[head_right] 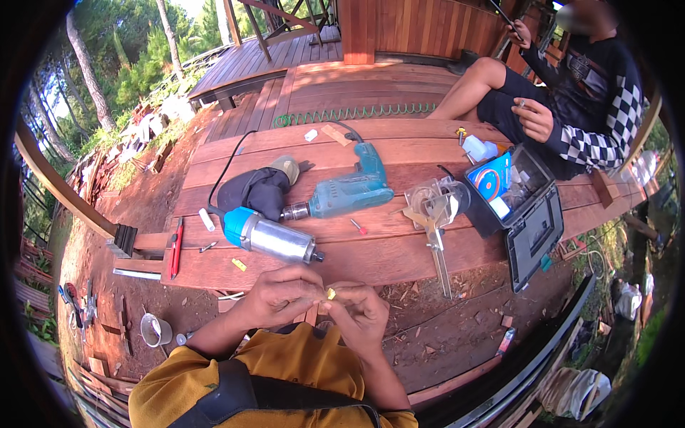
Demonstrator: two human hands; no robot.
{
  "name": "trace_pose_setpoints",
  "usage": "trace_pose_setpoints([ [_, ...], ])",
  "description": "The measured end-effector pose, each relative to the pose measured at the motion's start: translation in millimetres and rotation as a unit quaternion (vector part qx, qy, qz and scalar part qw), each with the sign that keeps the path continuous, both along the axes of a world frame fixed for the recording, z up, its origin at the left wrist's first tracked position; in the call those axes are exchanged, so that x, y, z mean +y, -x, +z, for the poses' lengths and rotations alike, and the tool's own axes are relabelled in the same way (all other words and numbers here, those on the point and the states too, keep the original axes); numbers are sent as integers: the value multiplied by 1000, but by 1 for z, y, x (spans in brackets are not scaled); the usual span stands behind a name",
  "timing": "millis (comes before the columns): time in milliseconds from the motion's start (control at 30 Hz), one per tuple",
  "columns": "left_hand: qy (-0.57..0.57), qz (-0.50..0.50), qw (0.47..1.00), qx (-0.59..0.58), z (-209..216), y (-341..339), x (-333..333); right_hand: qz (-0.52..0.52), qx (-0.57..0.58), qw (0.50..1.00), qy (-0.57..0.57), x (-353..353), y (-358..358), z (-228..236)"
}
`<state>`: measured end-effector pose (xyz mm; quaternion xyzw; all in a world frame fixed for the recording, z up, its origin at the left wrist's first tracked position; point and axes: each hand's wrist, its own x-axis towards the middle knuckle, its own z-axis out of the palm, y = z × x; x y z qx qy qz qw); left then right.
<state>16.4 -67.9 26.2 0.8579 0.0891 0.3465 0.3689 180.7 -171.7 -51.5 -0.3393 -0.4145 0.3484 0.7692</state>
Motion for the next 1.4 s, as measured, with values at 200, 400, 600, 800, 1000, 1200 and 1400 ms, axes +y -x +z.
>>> trace_pose_setpoints([
  [200,-62,6,998,-4,0,-4,3,24,-2,1000,6,0,-6,-1],
  [400,-32,-8,999,-15,-2,-4,4,18,21,999,-15,3,-4,-4],
  [600,-47,-7,999,-17,-8,-3,6,-30,48,998,-21,6,6,-3],
  [800,23,32,999,-19,-18,-6,-4,-125,-171,976,-54,10,-1,-4],
  [1000,53,32,998,-21,-16,-7,-3,-149,-193,969,-41,11,2,-3],
  [1200,-188,107,973,79,10,-5,23,-202,-226,953,-30,19,-4,-3],
  [1400,-390,112,865,295,6,-19,52,-225,-228,947,-6,26,-18,-3],
])
